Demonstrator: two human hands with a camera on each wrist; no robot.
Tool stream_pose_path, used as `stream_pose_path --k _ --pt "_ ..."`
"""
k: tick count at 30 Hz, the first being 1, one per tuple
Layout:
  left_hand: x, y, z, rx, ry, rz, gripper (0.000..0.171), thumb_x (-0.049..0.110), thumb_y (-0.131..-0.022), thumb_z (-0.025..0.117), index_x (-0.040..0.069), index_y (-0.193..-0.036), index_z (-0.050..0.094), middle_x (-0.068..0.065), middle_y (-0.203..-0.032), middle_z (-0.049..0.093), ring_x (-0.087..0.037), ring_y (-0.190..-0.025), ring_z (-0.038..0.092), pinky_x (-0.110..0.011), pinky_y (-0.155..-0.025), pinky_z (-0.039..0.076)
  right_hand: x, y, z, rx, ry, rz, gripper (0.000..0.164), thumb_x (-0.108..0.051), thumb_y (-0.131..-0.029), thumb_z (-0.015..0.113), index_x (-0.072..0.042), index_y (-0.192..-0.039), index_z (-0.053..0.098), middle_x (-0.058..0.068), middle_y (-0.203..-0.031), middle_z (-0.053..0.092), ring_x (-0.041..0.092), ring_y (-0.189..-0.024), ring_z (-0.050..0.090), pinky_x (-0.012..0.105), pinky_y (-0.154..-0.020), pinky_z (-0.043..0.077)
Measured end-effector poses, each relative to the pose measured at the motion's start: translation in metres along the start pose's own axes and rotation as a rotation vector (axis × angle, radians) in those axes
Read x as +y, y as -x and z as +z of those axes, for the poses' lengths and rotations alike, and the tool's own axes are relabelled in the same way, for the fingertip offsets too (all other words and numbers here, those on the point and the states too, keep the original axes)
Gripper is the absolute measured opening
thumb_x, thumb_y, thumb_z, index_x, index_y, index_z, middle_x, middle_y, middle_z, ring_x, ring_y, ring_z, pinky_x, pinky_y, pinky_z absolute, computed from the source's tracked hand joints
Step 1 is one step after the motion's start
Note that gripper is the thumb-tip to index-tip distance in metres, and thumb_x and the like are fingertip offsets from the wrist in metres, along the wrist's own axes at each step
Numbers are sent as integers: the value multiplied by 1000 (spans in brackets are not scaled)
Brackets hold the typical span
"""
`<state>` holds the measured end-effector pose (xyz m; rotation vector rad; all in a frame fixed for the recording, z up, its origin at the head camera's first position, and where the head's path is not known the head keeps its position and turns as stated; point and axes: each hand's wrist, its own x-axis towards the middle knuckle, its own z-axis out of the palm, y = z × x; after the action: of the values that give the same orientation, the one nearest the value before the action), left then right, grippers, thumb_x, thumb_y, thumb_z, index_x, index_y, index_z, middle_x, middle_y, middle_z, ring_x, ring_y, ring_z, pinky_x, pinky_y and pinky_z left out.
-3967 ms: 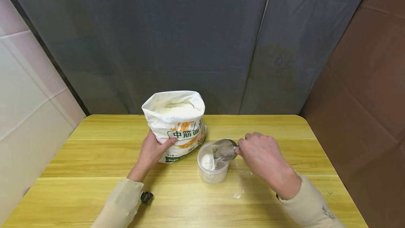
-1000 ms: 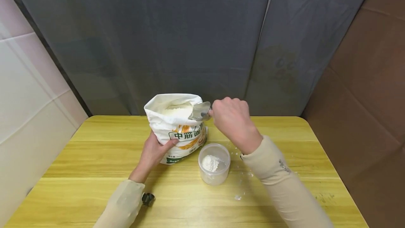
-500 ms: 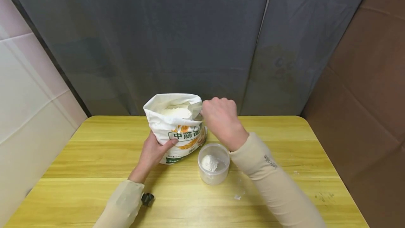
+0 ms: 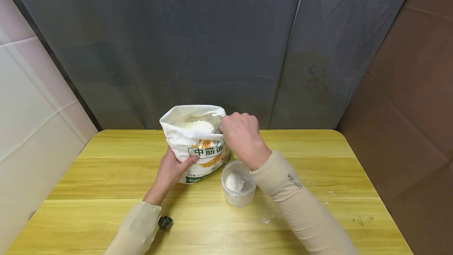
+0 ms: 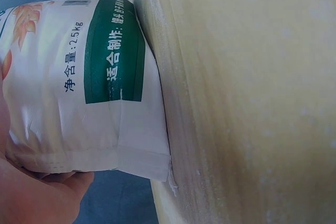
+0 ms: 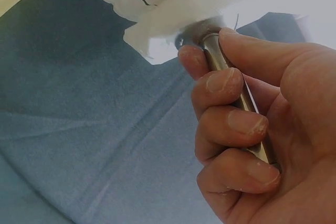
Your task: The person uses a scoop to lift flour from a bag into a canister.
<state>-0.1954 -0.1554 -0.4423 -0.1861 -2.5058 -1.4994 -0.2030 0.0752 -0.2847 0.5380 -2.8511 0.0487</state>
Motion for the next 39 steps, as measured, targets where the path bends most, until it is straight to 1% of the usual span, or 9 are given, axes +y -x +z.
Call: stream_pose_path --k 5,9,17,24,29,35,39 --pt "-1 1 0 -1 -3 -2 82 27 -83 89 7 -146 40 -19 -129 65 -38 -121 61 -56 -106 46 -1 -2 5 24 -13 -9 42 -31 -100 71 -12 -64 62 2 -57 47 22 -52 51 38 -42 43" --pt "-1 1 0 -1 -1 0 82 27 -83 89 7 -146 40 -19 -129 65 -38 -121 61 -56 -106 47 -1 -5 8 16 -29 -6 42 -31 -101 70 -13 -63 60 2 -57 45 21 -52 49 38 -42 42" --pt "-1 2 -1 2 -5 4 83 28 -83 89 7 -146 40 -19 -129 64 -38 -120 61 -56 -105 47 -7 -11 12 -4 -33 0 39 -33 -101 68 -13 -68 64 4 -63 57 24 -56 57 42 -46 48" --pt "-2 2 -2 11 -16 3 82 28 -84 89 7 -146 40 -20 -129 64 -40 -121 61 -57 -106 47 -11 -15 16 -13 -32 -3 37 -35 -102 67 -12 -73 67 4 -64 57 24 -57 57 42 -46 48" --pt "-3 2 -3 19 -26 5 80 29 -84 88 5 -145 41 -21 -128 64 -41 -120 61 -57 -105 47 -14 -19 19 -8 -32 -6 38 -34 -102 67 -13 -71 66 5 -65 59 25 -58 58 43 -47 49" --pt "-2 3 -3 14 -22 -8 81 28 -84 89 6 -145 41 -21 -129 64 -40 -121 60 -56 -106 47 -16 -22 23 0 -52 -18 35 -33 -101 68 -12 -73 69 8 -69 63 29 -62 63 45 -52 52" --pt "-2 1 -3 5 -19 -3 81 29 -84 89 7 -145 41 -19 -131 64 -38 -122 60 -55 -107 46 -17 -24 26 8 -48 -19 35 -34 -101 68 -13 -74 69 8 -69 64 30 -62 64 45 -52 53"
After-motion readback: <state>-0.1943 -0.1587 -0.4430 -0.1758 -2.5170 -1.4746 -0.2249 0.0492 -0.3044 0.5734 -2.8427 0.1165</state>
